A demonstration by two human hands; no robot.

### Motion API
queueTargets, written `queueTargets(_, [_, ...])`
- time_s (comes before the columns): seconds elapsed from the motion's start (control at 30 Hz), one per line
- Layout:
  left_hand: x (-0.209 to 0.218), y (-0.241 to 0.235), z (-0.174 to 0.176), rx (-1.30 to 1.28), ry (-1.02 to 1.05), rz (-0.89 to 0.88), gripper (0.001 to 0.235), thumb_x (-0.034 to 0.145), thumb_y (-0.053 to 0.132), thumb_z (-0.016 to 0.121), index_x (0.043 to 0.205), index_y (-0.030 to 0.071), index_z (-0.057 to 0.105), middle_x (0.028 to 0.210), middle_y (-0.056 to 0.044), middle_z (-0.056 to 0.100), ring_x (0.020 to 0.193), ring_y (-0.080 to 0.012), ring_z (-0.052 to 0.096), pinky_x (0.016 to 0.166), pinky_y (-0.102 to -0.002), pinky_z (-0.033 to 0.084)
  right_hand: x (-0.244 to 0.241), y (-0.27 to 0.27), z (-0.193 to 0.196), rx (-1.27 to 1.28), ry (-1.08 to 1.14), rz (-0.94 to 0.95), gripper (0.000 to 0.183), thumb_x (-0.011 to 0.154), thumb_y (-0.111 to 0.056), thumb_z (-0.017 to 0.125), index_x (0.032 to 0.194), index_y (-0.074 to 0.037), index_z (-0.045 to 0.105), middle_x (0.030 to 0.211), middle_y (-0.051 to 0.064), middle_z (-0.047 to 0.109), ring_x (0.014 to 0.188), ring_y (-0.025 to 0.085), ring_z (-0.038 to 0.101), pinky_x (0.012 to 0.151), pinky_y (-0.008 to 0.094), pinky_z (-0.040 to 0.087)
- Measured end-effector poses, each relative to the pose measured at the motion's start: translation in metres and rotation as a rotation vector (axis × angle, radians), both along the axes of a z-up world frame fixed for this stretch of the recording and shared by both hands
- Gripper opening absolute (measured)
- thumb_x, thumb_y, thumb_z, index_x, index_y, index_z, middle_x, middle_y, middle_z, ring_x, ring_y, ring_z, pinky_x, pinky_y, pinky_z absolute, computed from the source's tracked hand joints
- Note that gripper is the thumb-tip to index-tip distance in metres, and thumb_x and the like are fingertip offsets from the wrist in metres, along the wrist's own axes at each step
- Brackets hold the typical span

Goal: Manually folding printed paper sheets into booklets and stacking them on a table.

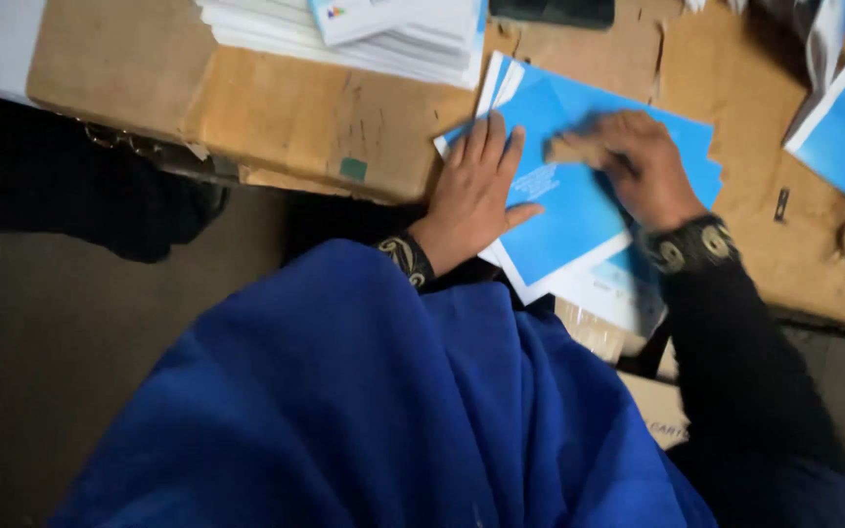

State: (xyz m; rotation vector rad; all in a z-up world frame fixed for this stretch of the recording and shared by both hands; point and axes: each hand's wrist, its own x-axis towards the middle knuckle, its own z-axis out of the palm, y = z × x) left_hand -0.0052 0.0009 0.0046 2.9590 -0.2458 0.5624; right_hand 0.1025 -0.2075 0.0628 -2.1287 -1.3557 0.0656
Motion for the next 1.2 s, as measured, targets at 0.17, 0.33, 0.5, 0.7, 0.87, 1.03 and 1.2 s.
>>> queueTargets(0.17, [0.001,-0.001,-0.007,-0.034,0.033,-0.023,0.098,0.082,0.077,0.063,0.142,0.003,0.039,0.143,-0.024,0.038,0.129,-0.0361,0.042,0.105,-0.043,0.039,-0.056,-0.086,0.003,-0.111,0.247,-0.061,0.032,0.096,0.003,0.046,0.118,-0.009,0.066,0.103,0.010,0.060,0.096,0.029,0.057,0.089,0.040,0.041])
queueTargets(0.33, [0.012,0.005,0.000,0.017,0.002,0.026,0.095,0.077,0.076,0.063,0.136,0.004,0.045,0.138,-0.023,0.044,0.124,-0.0337,0.046,0.101,-0.040,0.039,-0.078,-0.131,-0.002,-0.139,0.419,-0.335,0.039,0.087,0.010,0.055,0.117,-0.010,0.069,0.113,0.010,0.061,0.107,0.024,0.059,0.088,0.032,0.048])
queueTargets(0.5, [0.018,0.034,0.016,-0.311,0.022,0.012,0.073,0.073,0.044,0.079,0.127,0.005,0.050,0.113,-0.018,0.057,0.104,-0.0370,0.051,0.093,-0.047,0.037,-0.051,-0.180,-0.067,0.165,0.214,-0.894,0.036,0.090,-0.003,0.061,0.127,-0.004,0.063,0.123,0.013,0.064,0.111,0.022,0.059,0.091,0.034,0.047])
queueTargets(0.7, [0.025,0.065,0.022,-1.032,0.466,0.116,0.009,0.080,0.016,0.066,0.081,0.015,0.057,0.083,-0.003,0.062,0.079,-0.0195,0.061,0.067,-0.036,0.042,-0.092,-0.090,-0.003,0.341,-0.137,-0.867,0.022,0.098,-0.010,0.063,0.117,0.002,0.063,0.114,0.017,0.060,0.109,0.030,0.056,0.097,0.041,0.043])
queueTargets(0.87, [0.036,0.063,0.019,-1.296,0.327,-0.110,0.031,0.082,0.016,0.075,0.110,0.008,0.063,0.097,-0.007,0.060,0.098,-0.0209,0.059,0.088,-0.037,0.047,-0.114,-0.032,0.025,0.723,0.572,-0.851,0.067,0.084,-0.013,0.069,0.144,-0.002,0.040,0.123,0.022,0.059,0.115,0.032,0.057,0.101,0.042,0.043])
queueTargets(1.03, [0.021,0.042,0.073,-1.497,0.211,-0.052,0.023,0.087,0.012,0.069,0.108,0.007,0.062,0.093,-0.004,0.057,0.093,-0.0160,0.055,0.085,-0.035,0.047,-0.108,-0.032,-0.024,1.155,0.943,-0.672,0.025,0.080,-0.013,0.074,0.097,-0.002,0.058,0.071,0.007,0.064,0.049,0.016,0.063,0.049,0.025,0.050])
queueTargets(1.2, [0.018,0.043,0.087,-1.433,0.277,-0.026,0.057,0.084,0.023,0.075,0.129,0.007,0.044,0.113,-0.012,0.048,0.108,-0.0250,0.049,0.092,-0.037,0.043,-0.072,-0.043,0.010,0.298,0.329,-1.331,0.034,0.096,-0.036,0.070,0.107,-0.004,0.066,0.088,0.023,0.067,0.087,0.042,0.065,0.073,0.053,0.046])
